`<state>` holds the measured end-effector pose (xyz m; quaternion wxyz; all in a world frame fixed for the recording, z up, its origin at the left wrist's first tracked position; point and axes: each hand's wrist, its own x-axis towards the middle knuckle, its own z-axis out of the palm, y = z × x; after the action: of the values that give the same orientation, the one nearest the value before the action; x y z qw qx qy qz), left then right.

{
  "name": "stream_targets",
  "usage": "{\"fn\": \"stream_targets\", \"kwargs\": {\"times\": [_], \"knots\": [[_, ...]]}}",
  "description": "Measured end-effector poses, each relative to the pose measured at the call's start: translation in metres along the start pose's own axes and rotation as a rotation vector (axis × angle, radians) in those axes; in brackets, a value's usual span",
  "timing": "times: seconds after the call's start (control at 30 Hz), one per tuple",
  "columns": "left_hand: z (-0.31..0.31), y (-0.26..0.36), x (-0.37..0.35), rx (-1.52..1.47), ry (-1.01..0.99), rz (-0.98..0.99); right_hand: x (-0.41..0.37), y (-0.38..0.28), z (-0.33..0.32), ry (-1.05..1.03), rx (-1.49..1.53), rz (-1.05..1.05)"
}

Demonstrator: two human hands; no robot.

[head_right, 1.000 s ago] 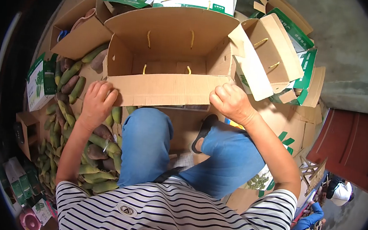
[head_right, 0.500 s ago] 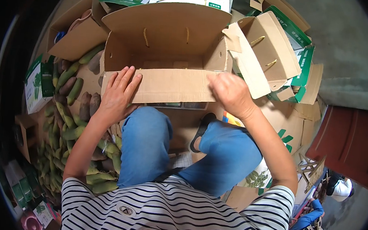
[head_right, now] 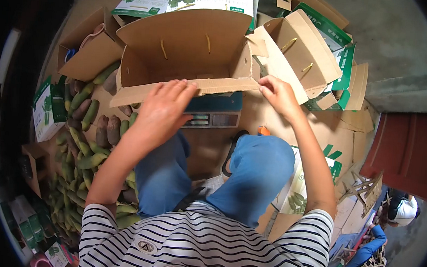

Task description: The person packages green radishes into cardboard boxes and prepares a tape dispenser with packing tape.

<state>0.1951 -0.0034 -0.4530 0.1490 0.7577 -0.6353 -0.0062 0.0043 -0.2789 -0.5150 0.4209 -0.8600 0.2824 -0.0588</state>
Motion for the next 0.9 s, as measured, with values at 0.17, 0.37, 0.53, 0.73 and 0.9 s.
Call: {"fn": "stream_targets", "kwargs": {"times": [0.17,0.37,0.53,0.73,0.9], "knots": [[0.042,0.017,0.035,0.176,0.072,0.046,0.006,0.007,0.033,0.182,-0.069,-0.258],[0.058,0.014,0.04,0.181,0.144,0.083,0.011,0.006,0.048,0.369,-0.15,-0.391],[0.061,0.013,0.041,0.172,0.16,0.096,0.015,0.004,0.043,0.396,-0.388,-0.575],[0.062,0.011,0.042,0.173,0.179,0.117,0.023,0.002,0.032,0.273,-0.493,-0.665],[0.063,0.011,0.044,0.165,0.181,0.101,0.033,0.007,0.026,0.211,-0.459,-0.682]]}}
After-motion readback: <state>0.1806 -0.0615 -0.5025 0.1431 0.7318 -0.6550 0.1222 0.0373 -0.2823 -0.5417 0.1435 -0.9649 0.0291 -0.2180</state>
